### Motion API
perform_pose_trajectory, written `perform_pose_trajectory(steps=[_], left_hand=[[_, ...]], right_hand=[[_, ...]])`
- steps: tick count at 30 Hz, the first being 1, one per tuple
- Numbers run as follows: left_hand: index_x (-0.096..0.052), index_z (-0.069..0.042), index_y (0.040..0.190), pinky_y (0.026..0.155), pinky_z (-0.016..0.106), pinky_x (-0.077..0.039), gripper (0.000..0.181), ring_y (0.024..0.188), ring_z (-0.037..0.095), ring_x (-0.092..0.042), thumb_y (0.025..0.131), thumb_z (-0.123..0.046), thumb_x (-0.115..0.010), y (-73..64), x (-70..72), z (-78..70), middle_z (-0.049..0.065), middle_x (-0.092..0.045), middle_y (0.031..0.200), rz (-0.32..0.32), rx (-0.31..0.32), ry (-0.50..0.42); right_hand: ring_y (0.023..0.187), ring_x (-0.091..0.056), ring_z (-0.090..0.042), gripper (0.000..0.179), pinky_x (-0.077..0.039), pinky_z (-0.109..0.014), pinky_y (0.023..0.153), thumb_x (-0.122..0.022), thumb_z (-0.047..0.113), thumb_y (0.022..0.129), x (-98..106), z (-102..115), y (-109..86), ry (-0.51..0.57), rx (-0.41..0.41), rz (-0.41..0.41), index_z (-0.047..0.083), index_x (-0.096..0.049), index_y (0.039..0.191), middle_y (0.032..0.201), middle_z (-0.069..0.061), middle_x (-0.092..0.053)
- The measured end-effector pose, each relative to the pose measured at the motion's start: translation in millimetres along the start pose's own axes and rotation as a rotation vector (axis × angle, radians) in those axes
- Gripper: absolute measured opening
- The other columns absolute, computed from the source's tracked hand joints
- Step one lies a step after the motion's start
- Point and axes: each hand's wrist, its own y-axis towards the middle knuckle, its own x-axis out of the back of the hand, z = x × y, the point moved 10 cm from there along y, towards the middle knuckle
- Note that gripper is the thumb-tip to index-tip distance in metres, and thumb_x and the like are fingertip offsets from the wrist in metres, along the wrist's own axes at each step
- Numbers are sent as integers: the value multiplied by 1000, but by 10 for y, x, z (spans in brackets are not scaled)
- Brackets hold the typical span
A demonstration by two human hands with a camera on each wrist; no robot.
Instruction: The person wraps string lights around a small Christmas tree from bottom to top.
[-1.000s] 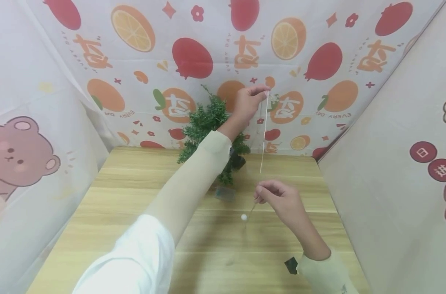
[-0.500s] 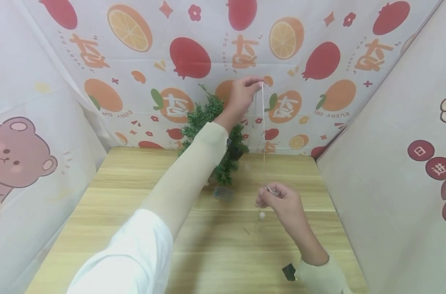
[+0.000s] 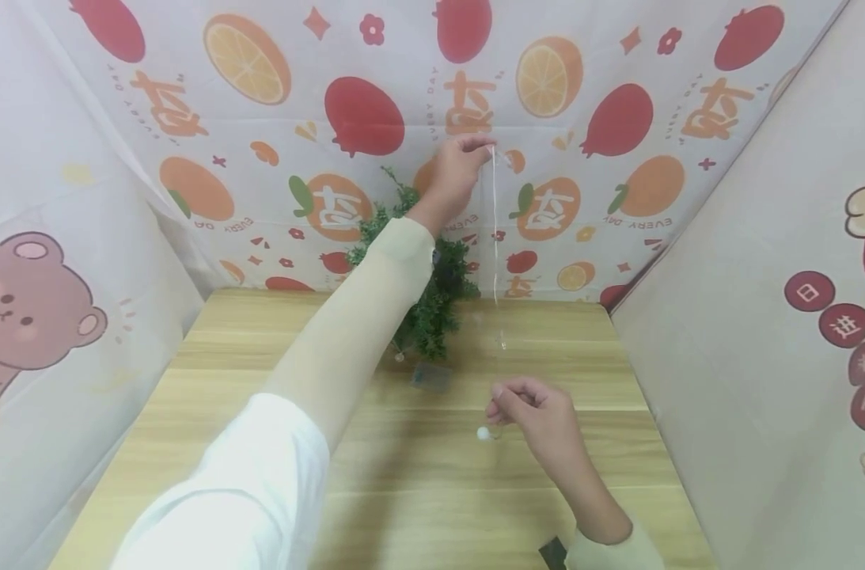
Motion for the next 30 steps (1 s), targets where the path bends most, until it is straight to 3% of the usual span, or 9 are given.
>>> perform_pose_trajectory(steps=[8,19,25,30], left_hand=[[-76,-13,116,78,17,-50,20,99,8,-62,100,-15,-64,157,210,-186,-4,-70,120,-10,50,98],[-76,-13,117,86,18,-50,21,110,8,-58,101,-17,-63,153,505,-412,-1,-69,124,2,3,204],[-73,-13,123,84,22,-49,25,107,11,-57,101,-19,-62,196,689,-384,1,-67,128,65,23,201],[-74,-14,122,94,21,-51,25,116,12,-61,100,-20,-64,251,872,-356,1,-68,128,59,48,189]], right_hand=[[76,-75,-27,31,-61,-37,77,-70,29,96,-122,187,-121,-12,40,21,-2,-70,99,83,-10,-75],[73,-74,-26,21,-61,-37,75,-69,21,98,-209,469,-188,-36,131,12,0,-71,96,79,-7,-73],[73,-73,-24,17,-61,-36,74,-68,19,98,-314,665,-178,-27,195,25,2,-72,95,79,-6,-73],[72,-72,-24,14,-60,-35,73,-67,15,99,-396,876,-164,-3,252,30,2,-72,97,79,-5,-72]])
